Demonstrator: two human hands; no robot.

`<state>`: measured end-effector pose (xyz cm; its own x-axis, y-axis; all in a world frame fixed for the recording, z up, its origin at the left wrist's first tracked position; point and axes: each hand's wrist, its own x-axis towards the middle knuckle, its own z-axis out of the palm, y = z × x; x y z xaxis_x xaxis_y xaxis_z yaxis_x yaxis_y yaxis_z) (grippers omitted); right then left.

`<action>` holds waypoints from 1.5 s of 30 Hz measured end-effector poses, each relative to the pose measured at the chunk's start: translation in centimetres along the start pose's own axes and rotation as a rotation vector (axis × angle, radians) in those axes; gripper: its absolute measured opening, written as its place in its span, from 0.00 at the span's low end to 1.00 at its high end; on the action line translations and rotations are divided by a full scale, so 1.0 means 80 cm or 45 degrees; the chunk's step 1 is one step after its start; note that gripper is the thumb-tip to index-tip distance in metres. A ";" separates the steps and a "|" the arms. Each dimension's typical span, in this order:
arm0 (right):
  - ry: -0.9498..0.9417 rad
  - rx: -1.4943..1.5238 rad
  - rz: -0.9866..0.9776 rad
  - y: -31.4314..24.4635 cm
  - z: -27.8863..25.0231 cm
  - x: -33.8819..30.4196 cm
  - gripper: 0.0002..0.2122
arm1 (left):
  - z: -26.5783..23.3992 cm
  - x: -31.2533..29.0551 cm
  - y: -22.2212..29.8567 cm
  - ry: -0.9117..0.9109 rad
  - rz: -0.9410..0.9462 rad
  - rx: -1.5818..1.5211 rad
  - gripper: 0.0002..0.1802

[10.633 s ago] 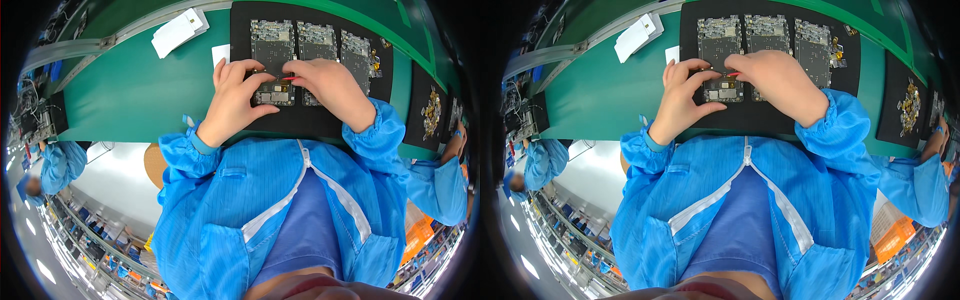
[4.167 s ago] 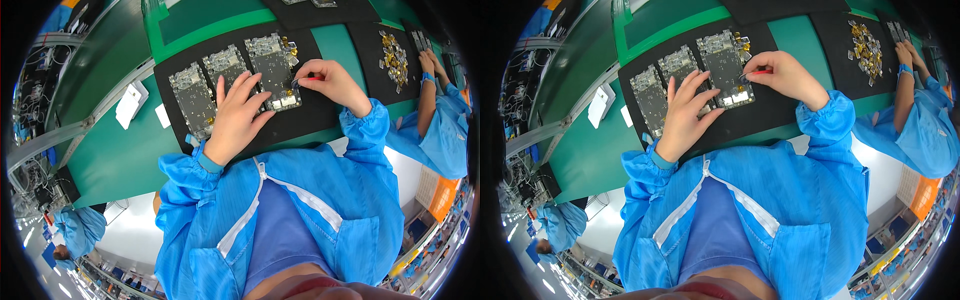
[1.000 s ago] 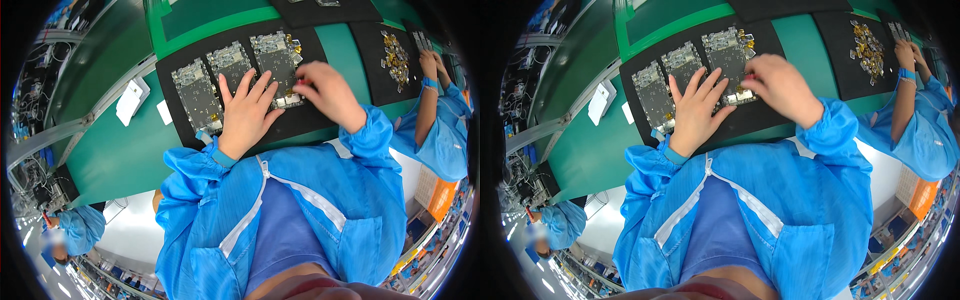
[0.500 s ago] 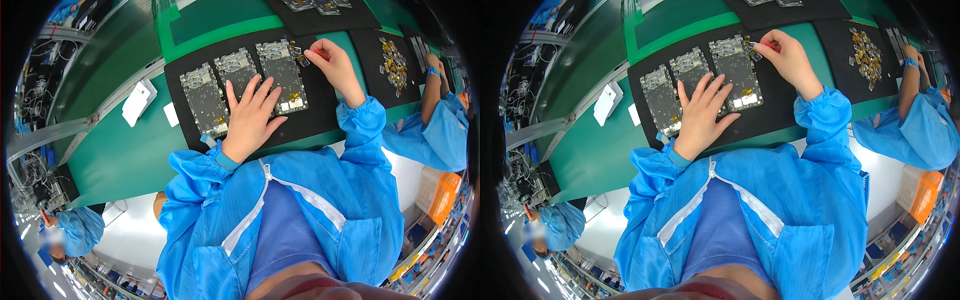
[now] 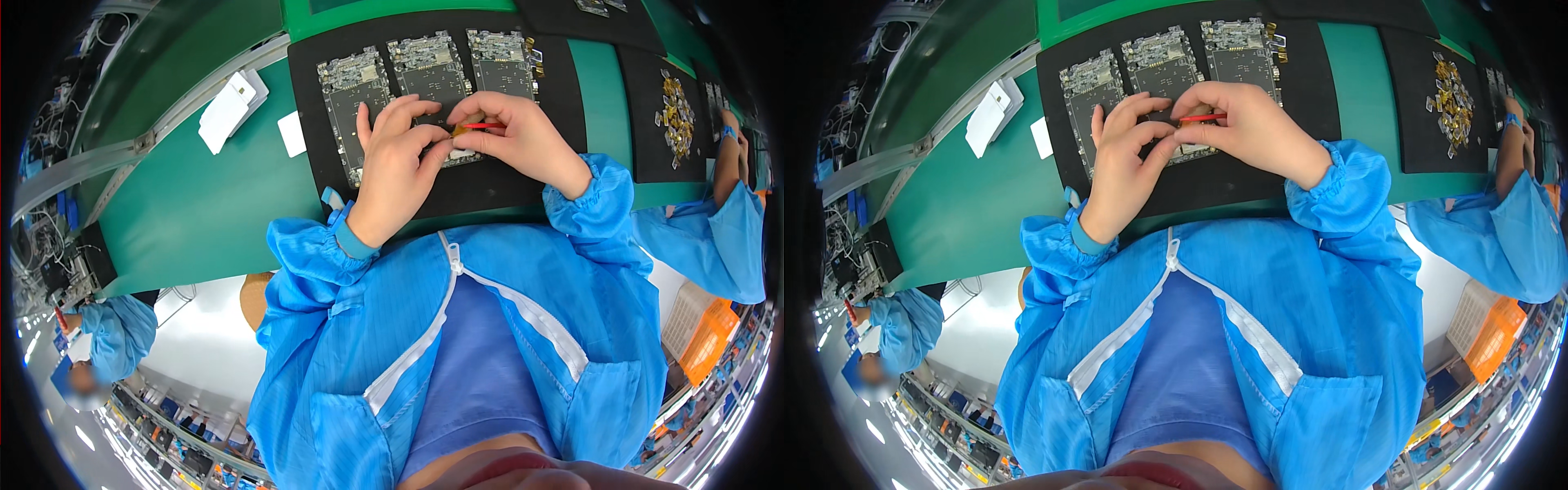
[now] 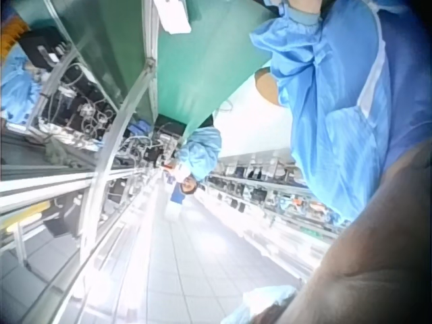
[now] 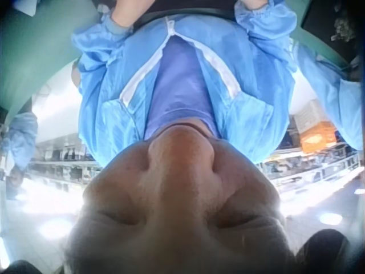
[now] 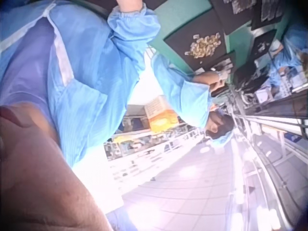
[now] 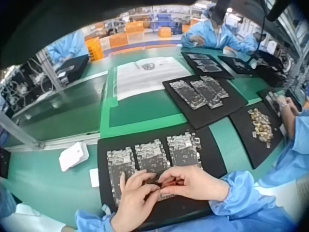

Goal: Assemble and organize electronic PCB components on a production line.

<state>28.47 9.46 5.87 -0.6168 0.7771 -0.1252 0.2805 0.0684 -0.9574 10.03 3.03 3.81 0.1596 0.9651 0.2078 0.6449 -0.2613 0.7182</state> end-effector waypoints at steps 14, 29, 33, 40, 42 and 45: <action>-0.011 -0.399 -0.002 0.003 -0.006 0.015 0.05 | -0.015 -0.009 -0.004 -0.065 0.090 0.285 0.24; -0.092 -0.603 -0.164 0.001 -0.013 0.028 0.05 | -0.016 -0.011 -0.006 -0.073 0.096 0.314 0.25; -0.074 -0.853 -0.323 0.001 -0.001 0.026 0.05 | -0.014 -0.009 -0.005 -0.068 0.100 0.318 0.24; -0.045 -1.024 -0.257 -0.008 0.007 0.021 0.04 | -0.012 -0.011 -0.006 -0.025 0.108 0.351 0.24; -0.059 -1.018 -0.375 -0.007 0.006 0.019 0.05 | -0.010 -0.012 -0.006 -0.014 0.114 0.362 0.24; -0.094 -0.942 -0.352 -0.008 0.005 0.019 0.05 | -0.010 -0.012 -0.005 0.006 0.108 0.371 0.23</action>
<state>27.05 10.29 6.21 -0.7754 0.6295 0.0504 0.5099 0.6711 -0.5382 9.04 2.18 3.82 0.2190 0.9398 0.2621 0.8167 -0.3236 0.4778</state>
